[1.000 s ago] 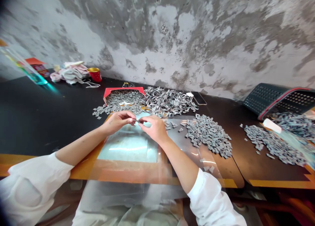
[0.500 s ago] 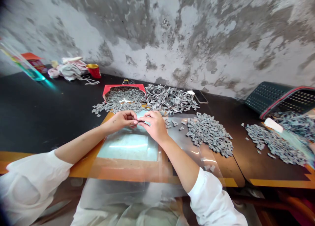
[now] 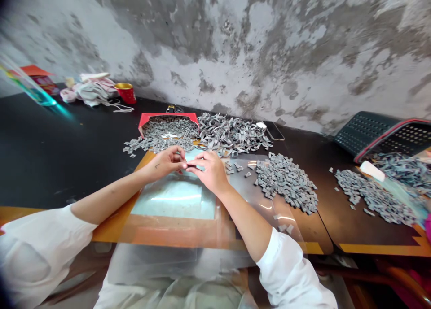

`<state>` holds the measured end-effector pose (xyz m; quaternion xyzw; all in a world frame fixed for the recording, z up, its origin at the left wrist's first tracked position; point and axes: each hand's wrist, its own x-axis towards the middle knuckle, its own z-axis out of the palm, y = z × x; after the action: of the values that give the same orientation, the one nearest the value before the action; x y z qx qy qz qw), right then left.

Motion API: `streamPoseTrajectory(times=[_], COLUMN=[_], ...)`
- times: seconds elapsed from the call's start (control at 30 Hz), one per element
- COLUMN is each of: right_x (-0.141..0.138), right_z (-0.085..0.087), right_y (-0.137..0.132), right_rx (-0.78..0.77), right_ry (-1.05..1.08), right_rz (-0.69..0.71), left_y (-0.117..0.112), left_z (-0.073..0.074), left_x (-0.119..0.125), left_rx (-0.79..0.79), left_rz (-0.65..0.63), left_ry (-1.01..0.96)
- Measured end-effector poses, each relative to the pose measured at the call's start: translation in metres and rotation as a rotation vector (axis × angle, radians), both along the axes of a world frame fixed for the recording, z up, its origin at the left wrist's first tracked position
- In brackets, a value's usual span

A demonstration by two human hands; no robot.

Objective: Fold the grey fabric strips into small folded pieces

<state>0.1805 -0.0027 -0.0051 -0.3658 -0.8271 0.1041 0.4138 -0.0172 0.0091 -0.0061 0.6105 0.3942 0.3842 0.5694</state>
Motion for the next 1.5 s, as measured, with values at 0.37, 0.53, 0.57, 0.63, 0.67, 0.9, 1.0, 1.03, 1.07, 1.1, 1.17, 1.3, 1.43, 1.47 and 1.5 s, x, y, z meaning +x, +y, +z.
streamPoseTrajectory(times=[0.37, 0.53, 0.57, 0.63, 0.67, 0.9, 1.0, 1.03, 1.07, 1.1, 1.17, 1.3, 1.43, 1.47, 1.5], right_x=[-0.002, -0.003, -0.003, -0.004, -0.004, -0.007, -0.008, -0.008, -0.008, -0.008, -0.007, -0.003, 0.0, 0.0, 0.0], right_z=[-0.005, -0.002, -0.002, -0.002, -0.002, -0.004, -0.004, -0.003, -0.002, -0.002, 0.0, 0.002, 0.001, 0.001, 0.0], right_y=[0.002, -0.001, -0.002, -0.002, -0.003, -0.003, -0.004, -0.004, -0.005, -0.005, -0.005, -0.002, 0.001, 0.001, 0.001], right_rx=[-0.189, -0.037, -0.014, 0.012, 0.018, 0.014, -0.014, -0.024, -0.033, -0.039, -0.04, -0.037, -0.042, -0.045, -0.052], right_ry=[0.14, 0.087, 0.078, 0.065, 0.061, 0.059, 0.061, 0.05, 0.036, 0.024, 0.017, 0.062, 0.087, 0.089, 0.09], right_rz=[0.036, -0.007, -0.011, -0.018, -0.023, -0.047, -0.054, -0.054, -0.054, -0.053, -0.055, -0.06, -0.027, -0.022, -0.018], left_y=[-0.001, 0.0, 0.0, 0.001, 0.001, 0.001, 0.001, 0.001, 0.001, 0.001, 0.001, 0.0, -0.001, -0.001, 0.0], left_z=[-0.002, -0.002, -0.003, -0.004, -0.005, -0.007, -0.007, -0.006, -0.006, -0.005, -0.003, 0.001, 0.003, 0.003, 0.004], left_x=[-0.001, 0.0, 0.0, 0.0, 0.0, 0.003, 0.004, 0.004, 0.003, 0.003, 0.001, -0.002, -0.004, -0.004, -0.005], left_rx=[0.119, 0.091, 0.092, 0.094, 0.094, 0.079, 0.053, 0.041, 0.028, 0.013, -0.019, -0.054, -0.057, -0.055, -0.052], left_rz=[-0.011, 0.002, 0.005, 0.006, 0.007, 0.062, 0.083, 0.086, 0.087, 0.084, 0.07, 0.038, 0.021, 0.018, 0.016], left_ry=[0.011, -0.012, -0.024, -0.039, -0.047, -0.111, -0.114, -0.114, -0.116, -0.118, -0.119, -0.104, -0.095, -0.092, -0.089])
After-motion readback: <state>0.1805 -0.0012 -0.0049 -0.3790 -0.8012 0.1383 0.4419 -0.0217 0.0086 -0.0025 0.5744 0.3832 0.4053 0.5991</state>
